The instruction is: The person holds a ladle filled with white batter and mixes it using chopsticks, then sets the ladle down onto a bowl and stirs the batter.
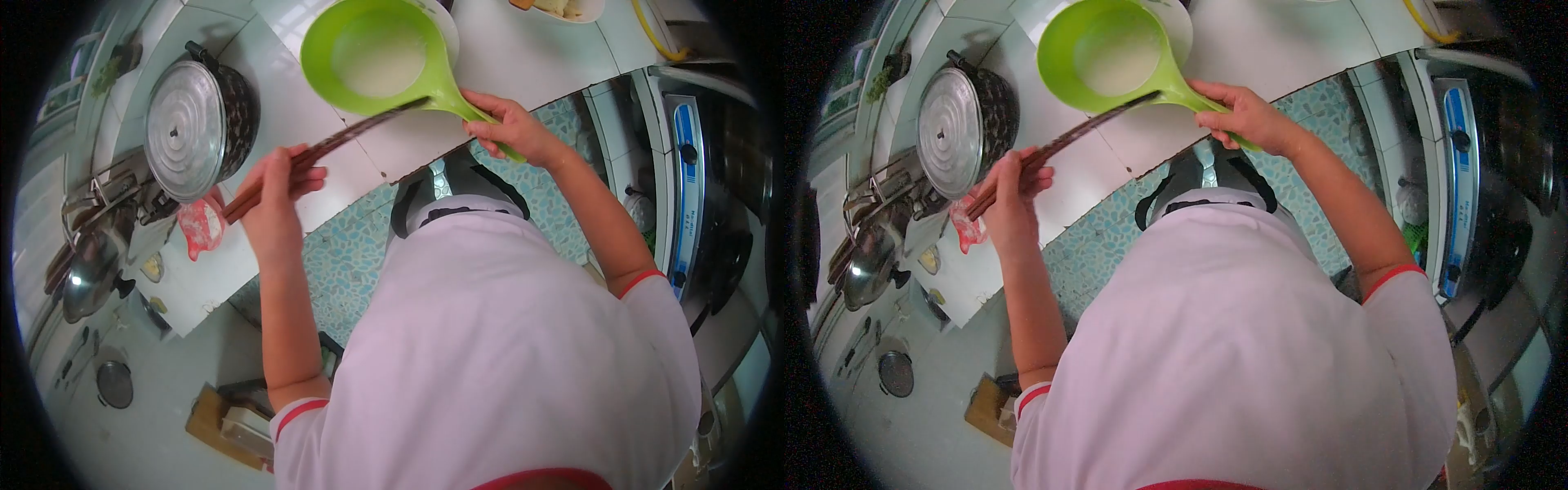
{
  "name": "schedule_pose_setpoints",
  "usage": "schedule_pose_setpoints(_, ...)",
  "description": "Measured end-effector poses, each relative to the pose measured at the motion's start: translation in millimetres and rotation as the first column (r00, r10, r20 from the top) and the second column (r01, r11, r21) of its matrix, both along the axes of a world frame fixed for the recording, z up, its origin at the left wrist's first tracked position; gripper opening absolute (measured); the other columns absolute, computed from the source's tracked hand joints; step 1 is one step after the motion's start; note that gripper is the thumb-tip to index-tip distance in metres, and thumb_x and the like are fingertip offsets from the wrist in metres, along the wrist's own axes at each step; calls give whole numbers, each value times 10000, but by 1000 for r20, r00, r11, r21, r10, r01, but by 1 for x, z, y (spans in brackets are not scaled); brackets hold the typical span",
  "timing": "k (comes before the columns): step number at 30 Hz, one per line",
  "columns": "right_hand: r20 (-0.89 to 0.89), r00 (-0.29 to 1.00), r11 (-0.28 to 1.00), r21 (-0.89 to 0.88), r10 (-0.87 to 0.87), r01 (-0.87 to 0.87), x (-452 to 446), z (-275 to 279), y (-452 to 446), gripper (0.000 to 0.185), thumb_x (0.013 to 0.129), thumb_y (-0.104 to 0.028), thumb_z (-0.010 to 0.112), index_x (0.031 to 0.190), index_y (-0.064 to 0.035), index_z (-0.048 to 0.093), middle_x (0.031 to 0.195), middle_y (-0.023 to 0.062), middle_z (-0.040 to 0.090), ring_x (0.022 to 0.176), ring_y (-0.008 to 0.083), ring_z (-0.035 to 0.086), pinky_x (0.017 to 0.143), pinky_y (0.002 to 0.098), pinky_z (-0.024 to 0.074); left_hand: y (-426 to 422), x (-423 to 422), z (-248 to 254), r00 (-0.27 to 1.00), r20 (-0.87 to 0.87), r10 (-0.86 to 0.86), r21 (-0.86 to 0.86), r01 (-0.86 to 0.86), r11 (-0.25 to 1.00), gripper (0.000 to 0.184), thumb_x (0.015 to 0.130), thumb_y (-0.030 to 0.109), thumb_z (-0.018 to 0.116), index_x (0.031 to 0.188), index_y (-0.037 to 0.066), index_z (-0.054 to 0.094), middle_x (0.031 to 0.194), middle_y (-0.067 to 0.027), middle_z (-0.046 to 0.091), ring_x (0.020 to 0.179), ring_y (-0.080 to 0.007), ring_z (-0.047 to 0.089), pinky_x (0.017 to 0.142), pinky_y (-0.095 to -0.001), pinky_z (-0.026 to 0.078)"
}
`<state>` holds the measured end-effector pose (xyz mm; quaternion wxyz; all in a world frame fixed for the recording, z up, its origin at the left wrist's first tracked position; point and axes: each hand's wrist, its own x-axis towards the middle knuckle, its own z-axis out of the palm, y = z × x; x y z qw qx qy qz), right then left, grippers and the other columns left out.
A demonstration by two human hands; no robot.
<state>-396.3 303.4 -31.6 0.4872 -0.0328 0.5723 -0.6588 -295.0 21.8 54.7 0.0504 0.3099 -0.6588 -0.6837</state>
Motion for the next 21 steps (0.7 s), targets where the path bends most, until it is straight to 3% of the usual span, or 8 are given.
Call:
schedule_pose_setpoints(3,-46,999,1000,28,8,-7,-1,2,0,565,871,-123,556,1391,-122,335,767,-34,506,543,36,429,481,183,390,-2,0,9,1000,-17,16,-57,-17,998,288,908,178,529,926,-101,598,794,-161,636,630,-196,638,598,-260,527)
schedule_pose_setpoints(6,-63,998,1000,31,3,-1,-1,5,-2,568,870,-127,558,1391,-120,333,766,-37,504,540,35,428,478,182,388,8,0,8,998,-8,-62,57,62,996,294,906,182,533,934,-103,596,807,-160,637,637,-196,636,612,-264,527)
schedule_pose_setpoints(11,-46,999,1000,17,-18,19,-3,5,-2,567,870,-128,559,1391,-119,334,762,-36,503,534,35,427,475,180,387,-7,-8,-27,991,-118,58,-153,-76,985,292,924,175,507,958,-103,589,831,-151,639,690,-195,644,665,-278,533)
schedule_pose_setpoints(15,-28,999,1000,3,-27,27,-3,1,0,566,871,-126,560,1390,-120,335,758,-35,500,533,36,429,470,180,385,14,-1,-34,996,-82,-18,-149,6,989,291,927,168,496,973,-108,579,830,-165,638,684,-202,648,662,-288,540)
schedule_pose_setpoints(18,-12,999,999,-6,-38,38,-2,1,-1,566,870,-126,563,1389,-122,336,752,-34,497,533,35,431,466,180,383,25,12,-11,994,-72,84,-19,-85,996,287,926,161,488,957,-110,575,808,-178,634,664,-209,649,647,-292,542)
schedule_pose_setpoints(21,-13,999,999,-5,-44,44,-1,-1,-2,566,870,-127,565,1389,-122,339,747,-33,493,533,34,431,463,181,382,35,17,1,998,-35,56,45,-54,998,268,923,161,494,944,-93,579,813,-168,635,639,-219,645,615,-291,539)
